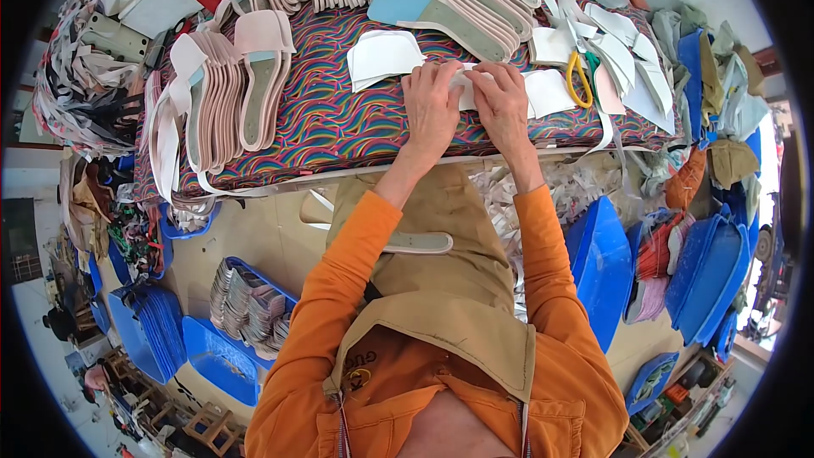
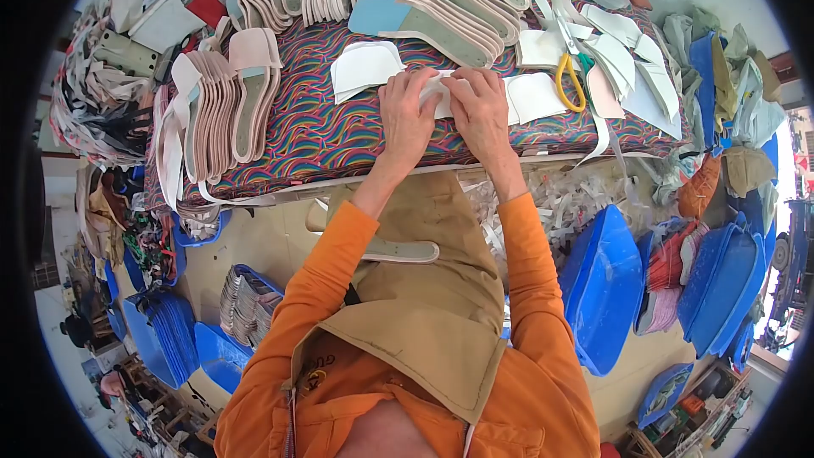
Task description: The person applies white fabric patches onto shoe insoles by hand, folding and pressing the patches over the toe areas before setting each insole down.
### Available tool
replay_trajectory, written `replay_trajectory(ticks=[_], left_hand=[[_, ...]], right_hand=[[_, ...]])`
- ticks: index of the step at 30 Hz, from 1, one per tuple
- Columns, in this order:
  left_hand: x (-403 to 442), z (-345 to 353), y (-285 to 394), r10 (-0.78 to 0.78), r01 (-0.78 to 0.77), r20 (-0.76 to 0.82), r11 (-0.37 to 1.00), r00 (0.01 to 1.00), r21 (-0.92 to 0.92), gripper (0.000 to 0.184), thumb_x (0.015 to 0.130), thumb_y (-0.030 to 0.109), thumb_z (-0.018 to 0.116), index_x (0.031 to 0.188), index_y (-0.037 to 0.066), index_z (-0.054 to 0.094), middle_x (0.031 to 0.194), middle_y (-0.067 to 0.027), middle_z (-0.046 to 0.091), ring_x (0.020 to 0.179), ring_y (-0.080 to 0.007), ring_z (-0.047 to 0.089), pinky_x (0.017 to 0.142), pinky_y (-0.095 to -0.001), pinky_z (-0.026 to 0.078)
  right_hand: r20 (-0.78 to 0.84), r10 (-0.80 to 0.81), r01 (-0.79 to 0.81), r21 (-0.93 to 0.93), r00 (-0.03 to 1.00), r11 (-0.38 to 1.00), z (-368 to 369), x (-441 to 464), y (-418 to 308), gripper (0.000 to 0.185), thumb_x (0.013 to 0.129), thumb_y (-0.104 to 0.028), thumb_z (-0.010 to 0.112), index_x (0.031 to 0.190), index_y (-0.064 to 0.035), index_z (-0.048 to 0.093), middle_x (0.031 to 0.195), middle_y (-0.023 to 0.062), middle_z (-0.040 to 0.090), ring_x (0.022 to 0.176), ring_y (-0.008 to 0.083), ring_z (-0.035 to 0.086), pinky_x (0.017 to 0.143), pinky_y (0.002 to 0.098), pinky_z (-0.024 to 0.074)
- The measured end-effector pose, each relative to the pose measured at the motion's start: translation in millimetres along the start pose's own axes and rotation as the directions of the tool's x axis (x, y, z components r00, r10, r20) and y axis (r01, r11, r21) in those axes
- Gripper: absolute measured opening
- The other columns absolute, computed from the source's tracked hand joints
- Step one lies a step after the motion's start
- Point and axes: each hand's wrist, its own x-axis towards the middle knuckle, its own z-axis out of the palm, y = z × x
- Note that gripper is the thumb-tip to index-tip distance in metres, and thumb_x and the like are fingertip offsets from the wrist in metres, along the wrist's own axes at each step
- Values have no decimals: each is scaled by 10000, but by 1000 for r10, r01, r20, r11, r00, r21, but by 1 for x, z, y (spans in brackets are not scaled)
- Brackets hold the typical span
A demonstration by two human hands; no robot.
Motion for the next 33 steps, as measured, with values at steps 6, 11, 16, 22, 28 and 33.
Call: replay_trajectory(ticks=[6, 11, 16, 22, 28, 33], left_hand=[[2, -2, 1, 34, -33, -65, 999, 997, 12, 278, 755, 13, 761, 1000, 80, 647, 975, -60, 628, 1040, -263, 550, 878, -429, 392], [1, 0, -2, 66, -66, -17, 998, 998, 13, 239, 756, 6, 755, 958, 75, 647, 947, -48, 626, 1002, -259, 563, 899, -425, 383], [0, 4, -6, 94, -97, -29, 990, 995, -104, 219, 770, 0, 741, 961, 69, 657, 928, -45, 626, 938, -258, 578, 902, -422, 375], [-2, -6, -1, 175, -189, -100, 970, 979, -152, 268, 818, -7, 715, 1078, 45, 680, 946, -66, 645, 906, -270, 588, 850, -408, 449], [-20, -83, -10, -484, 390, 171, 396, 858, -832, 248, 943, 36, 650, 1190, 36, 668, 1172, -60, 673, 1053, -230, 640, 903, -366, 525], [-56, -188, -46, -598, 332, 384, -201, 704, -922, 344, 1009, 110, 589, 1347, 47, 572, 1334, -97, 636, 1267, -277, 585, 1079, -487, 479]], right_hand=[[-3, 11, -11, 22, 1000, 1000, 1, 1, -1, 366, 770, 57, 637, 1108, -71, 698, 1113, 92, 659, 1071, 311, 578, 926, 419, 473], [2, 95, -95, 91, 995, 991, 2, 5, 3, 478, 761, 90, 580, 1199, -90, 649, 1114, 99, 664, 1085, 309, 575, 967, 430, 439], [111, 53, -63, 92, 992, 994, -1, 20, 8, 524, 753, 103, 538, 1230, -95, 627, 1064, 77, 693, 1098, 301, 584, 1017, 443, 383], [296, 92, -104, 22, 951, 994, -2, 32, 15, 504, 758, 95, 536, 1212, -99, 635, 1015, 36, 715, 1113, 279, 593, 1006, 452, 371], [223, 11, -9, -11, 975, 1000, 2, 25, 22, 465, 759, 88, 556, 1178, -92, 650, 1031, 46, 716, 1062, 284, 608, 954, 472, 398], [148, -150, 130, 136, 978, 982, -23, -4, -66, 416, 746, 41, 630, 1149, -59, 645, 999, 112, 680, 1022, 316, 607, 855, 449, 465]])
